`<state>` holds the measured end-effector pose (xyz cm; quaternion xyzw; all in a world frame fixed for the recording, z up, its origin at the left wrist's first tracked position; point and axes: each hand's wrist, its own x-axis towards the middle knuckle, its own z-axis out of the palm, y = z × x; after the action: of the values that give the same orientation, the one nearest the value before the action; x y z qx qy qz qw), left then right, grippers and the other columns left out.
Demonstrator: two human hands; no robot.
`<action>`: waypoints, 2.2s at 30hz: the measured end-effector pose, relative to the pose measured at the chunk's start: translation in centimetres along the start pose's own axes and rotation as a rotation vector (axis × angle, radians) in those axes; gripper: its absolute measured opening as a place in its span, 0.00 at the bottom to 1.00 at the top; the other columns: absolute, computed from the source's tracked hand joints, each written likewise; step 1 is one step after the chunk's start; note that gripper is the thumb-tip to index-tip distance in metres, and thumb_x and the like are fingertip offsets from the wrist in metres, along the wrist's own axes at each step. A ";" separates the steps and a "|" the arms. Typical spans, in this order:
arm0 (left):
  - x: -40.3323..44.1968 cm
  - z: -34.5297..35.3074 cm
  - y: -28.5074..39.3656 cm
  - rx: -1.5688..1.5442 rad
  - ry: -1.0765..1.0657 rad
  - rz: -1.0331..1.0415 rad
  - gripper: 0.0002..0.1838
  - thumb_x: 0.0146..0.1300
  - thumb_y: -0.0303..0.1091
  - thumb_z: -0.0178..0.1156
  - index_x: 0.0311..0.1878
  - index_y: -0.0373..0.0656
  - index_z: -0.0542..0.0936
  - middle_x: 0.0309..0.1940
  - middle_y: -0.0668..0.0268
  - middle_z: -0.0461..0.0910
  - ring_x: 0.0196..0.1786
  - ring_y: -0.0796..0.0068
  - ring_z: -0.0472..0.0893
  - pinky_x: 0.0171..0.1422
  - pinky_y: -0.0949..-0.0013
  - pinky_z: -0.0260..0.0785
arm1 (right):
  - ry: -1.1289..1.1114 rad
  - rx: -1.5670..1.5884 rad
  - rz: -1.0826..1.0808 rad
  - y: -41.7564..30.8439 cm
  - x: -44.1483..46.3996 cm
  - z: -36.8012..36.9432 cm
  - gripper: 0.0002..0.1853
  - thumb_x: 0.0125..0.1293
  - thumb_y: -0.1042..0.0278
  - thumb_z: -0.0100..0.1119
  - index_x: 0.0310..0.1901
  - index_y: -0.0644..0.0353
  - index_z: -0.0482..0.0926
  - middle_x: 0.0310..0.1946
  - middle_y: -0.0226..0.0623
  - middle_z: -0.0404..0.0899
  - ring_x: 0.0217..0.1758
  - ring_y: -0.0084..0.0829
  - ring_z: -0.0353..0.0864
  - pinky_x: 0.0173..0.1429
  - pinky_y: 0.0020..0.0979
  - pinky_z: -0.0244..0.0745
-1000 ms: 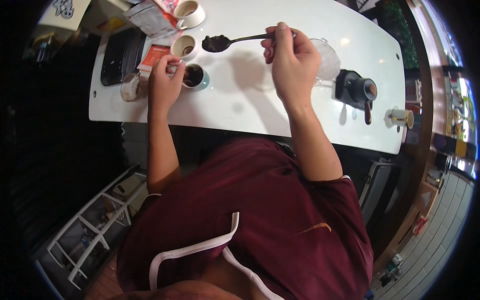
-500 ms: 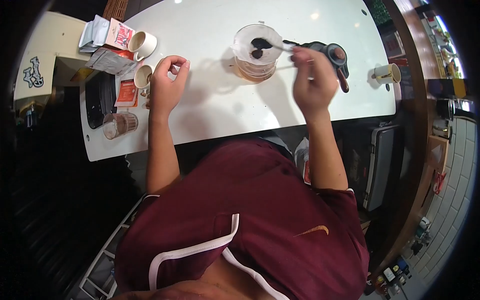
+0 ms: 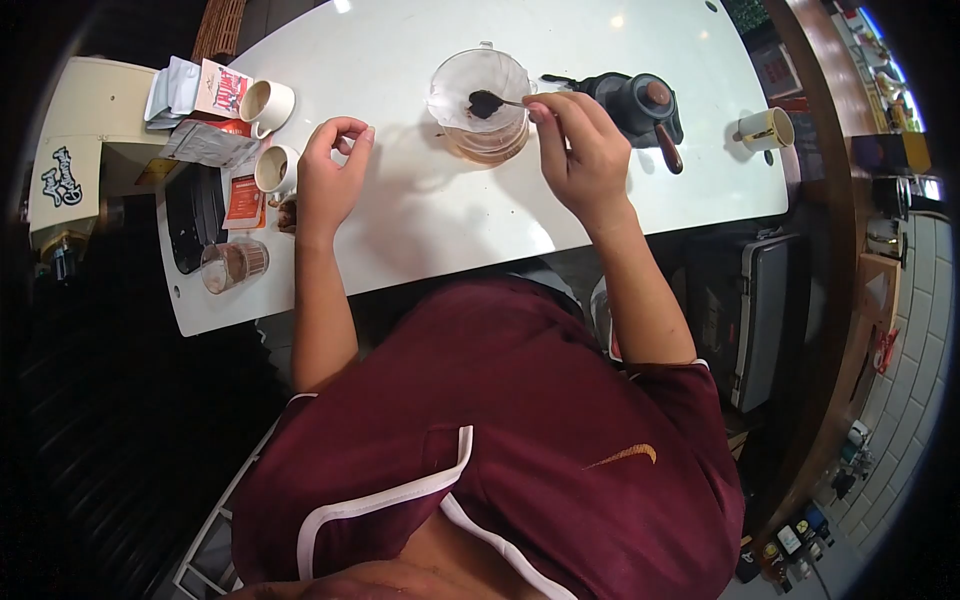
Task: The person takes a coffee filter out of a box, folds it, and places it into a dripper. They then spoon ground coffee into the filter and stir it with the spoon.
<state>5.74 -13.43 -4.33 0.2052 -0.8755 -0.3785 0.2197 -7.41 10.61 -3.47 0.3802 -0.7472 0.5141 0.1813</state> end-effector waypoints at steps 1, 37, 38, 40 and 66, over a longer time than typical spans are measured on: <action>-0.1 -0.1 0.0 0.006 0.006 -0.010 0.07 0.63 0.33 0.64 0.39 0.40 0.81 0.34 0.66 0.80 0.33 0.72 0.73 0.39 0.69 0.70 | -0.005 0.005 -0.004 0.1 0.2 0.0 0.04 0.64 0.78 0.64 0.40 0.66 0.83 0.31 0.40 0.82 0.31 0.30 0.81 0.35 0.27 0.76; -7.2 -11.4 -9.4 0.185 0.021 -0.092 0.07 0.57 0.31 0.68 0.38 0.43 0.82 0.42 0.63 0.79 0.50 0.59 0.79 0.56 0.59 0.71 | -1.093 -0.153 -0.425 -9.6 2.8 22.5 0.03 0.58 0.67 0.66 0.31 0.45 0.88 0.40 0.36 0.77 0.48 0.37 0.75 0.57 0.35 0.71; -7.2 -11.5 -9.4 0.105 -0.001 -0.148 0.07 0.57 0.31 0.68 0.37 0.42 0.81 0.41 0.62 0.80 0.48 0.58 0.80 0.55 0.59 0.71 | -1.145 -0.195 -0.434 -10.0 3.1 22.8 0.04 0.58 0.65 0.66 0.30 0.44 0.88 0.41 0.36 0.77 0.50 0.37 0.74 0.58 0.35 0.70; -7.4 -11.4 -9.4 0.092 0.026 -0.197 0.07 0.58 0.31 0.68 0.37 0.41 0.81 0.40 0.61 0.81 0.46 0.58 0.81 0.54 0.59 0.72 | -1.198 -0.266 -0.464 -10.6 3.5 23.7 0.04 0.59 0.65 0.64 0.31 0.43 0.89 0.43 0.36 0.77 0.52 0.37 0.73 0.59 0.35 0.69; -8.1 -10.3 -9.9 0.082 0.082 -0.322 0.09 0.63 0.33 0.65 0.39 0.37 0.81 0.37 0.59 0.83 0.40 0.60 0.83 0.46 0.61 0.74 | -1.384 -0.447 -0.662 -11.9 3.8 25.0 0.09 0.63 0.69 0.59 0.39 0.50 0.89 0.57 0.38 0.72 0.63 0.39 0.67 0.64 0.37 0.65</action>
<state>19.91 -21.32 -7.28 0.3666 -0.8364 -0.3640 0.1832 2.11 -15.62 -3.65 0.7696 -0.6240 -0.0811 -0.1086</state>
